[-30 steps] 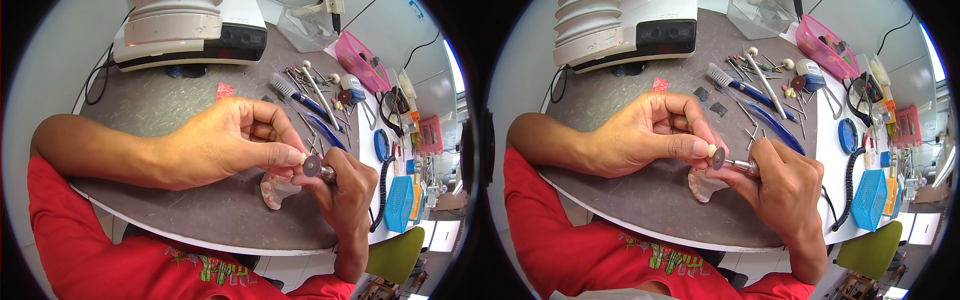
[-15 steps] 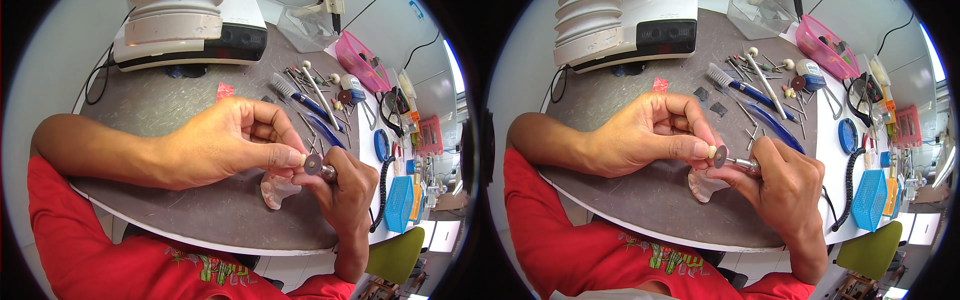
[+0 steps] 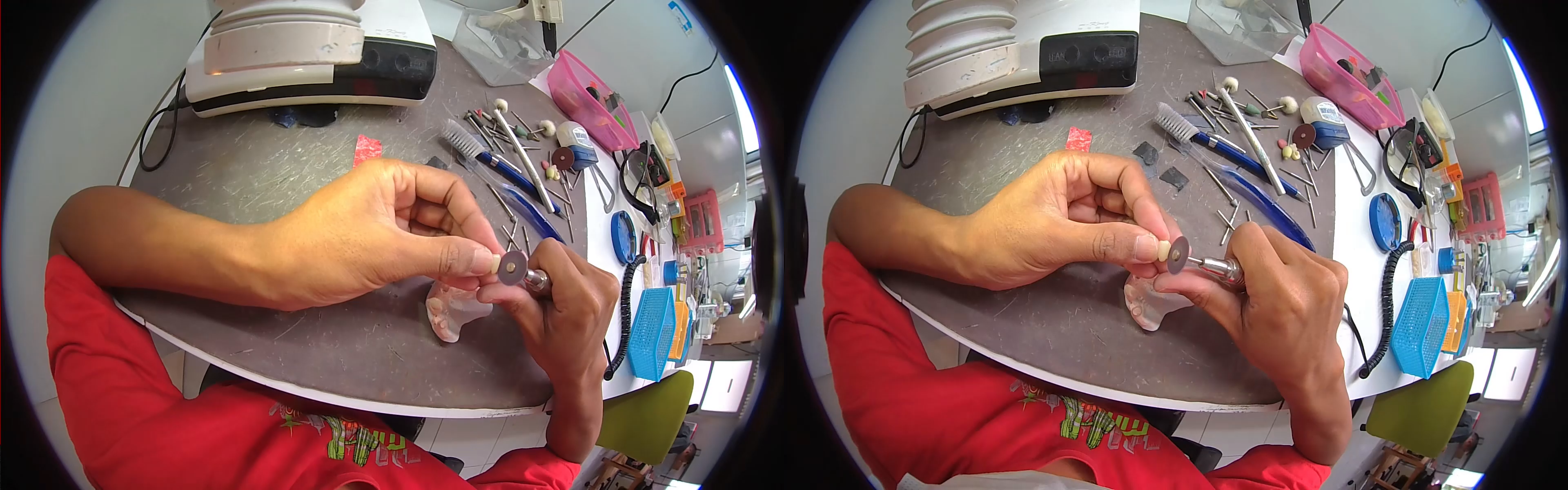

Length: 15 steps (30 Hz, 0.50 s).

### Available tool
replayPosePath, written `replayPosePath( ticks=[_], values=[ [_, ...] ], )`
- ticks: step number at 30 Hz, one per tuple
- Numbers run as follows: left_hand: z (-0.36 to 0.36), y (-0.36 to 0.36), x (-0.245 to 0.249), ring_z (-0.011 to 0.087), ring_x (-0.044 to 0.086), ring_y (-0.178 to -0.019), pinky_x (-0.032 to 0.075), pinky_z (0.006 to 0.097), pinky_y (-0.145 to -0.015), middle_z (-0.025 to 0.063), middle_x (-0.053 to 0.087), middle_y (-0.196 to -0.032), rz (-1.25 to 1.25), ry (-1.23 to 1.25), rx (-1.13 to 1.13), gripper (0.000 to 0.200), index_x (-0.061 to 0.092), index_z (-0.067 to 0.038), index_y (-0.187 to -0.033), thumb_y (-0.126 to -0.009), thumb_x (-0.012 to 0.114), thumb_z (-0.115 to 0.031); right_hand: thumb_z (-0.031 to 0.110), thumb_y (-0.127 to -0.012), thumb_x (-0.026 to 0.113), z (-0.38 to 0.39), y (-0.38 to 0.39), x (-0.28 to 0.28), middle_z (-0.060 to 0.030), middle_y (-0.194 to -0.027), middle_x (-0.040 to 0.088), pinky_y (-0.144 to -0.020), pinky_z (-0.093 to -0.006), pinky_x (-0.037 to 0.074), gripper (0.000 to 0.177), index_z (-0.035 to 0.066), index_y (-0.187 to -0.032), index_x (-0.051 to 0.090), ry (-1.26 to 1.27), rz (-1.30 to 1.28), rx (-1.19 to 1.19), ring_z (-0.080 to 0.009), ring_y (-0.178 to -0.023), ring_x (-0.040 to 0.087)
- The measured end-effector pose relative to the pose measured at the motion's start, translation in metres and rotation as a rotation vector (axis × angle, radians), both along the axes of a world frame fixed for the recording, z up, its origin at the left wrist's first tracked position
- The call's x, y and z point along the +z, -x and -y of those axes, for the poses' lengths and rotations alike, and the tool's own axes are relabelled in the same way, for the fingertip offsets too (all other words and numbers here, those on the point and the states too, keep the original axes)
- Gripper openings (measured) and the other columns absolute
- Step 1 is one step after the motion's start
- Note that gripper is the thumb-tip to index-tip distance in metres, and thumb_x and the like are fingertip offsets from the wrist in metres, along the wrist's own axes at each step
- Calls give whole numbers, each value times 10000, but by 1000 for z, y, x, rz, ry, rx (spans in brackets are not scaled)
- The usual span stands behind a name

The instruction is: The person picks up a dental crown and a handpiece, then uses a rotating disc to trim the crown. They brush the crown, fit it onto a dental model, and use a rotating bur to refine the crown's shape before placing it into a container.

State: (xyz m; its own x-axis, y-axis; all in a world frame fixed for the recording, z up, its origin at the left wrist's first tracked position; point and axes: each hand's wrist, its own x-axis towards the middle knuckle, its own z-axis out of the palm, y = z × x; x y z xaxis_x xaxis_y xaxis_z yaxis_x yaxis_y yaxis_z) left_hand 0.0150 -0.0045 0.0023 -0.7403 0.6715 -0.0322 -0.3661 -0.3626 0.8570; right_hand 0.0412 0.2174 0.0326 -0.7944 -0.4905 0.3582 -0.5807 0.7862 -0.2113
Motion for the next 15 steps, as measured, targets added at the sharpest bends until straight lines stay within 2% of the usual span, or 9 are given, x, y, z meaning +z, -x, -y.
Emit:
replayPosePath(
  ticks=[15],
  values=[
    [0,0,0,123,640,-910,523,245,-843,97,659,-1004,1,14,-7,145,606,11,-989,-874,676,-42,518,-663,778,-1,1,-1,-51,-518,448,-410,-290,312,544,47,-663,506,-7,-17,-12,-150,-418,392]
  ],
)
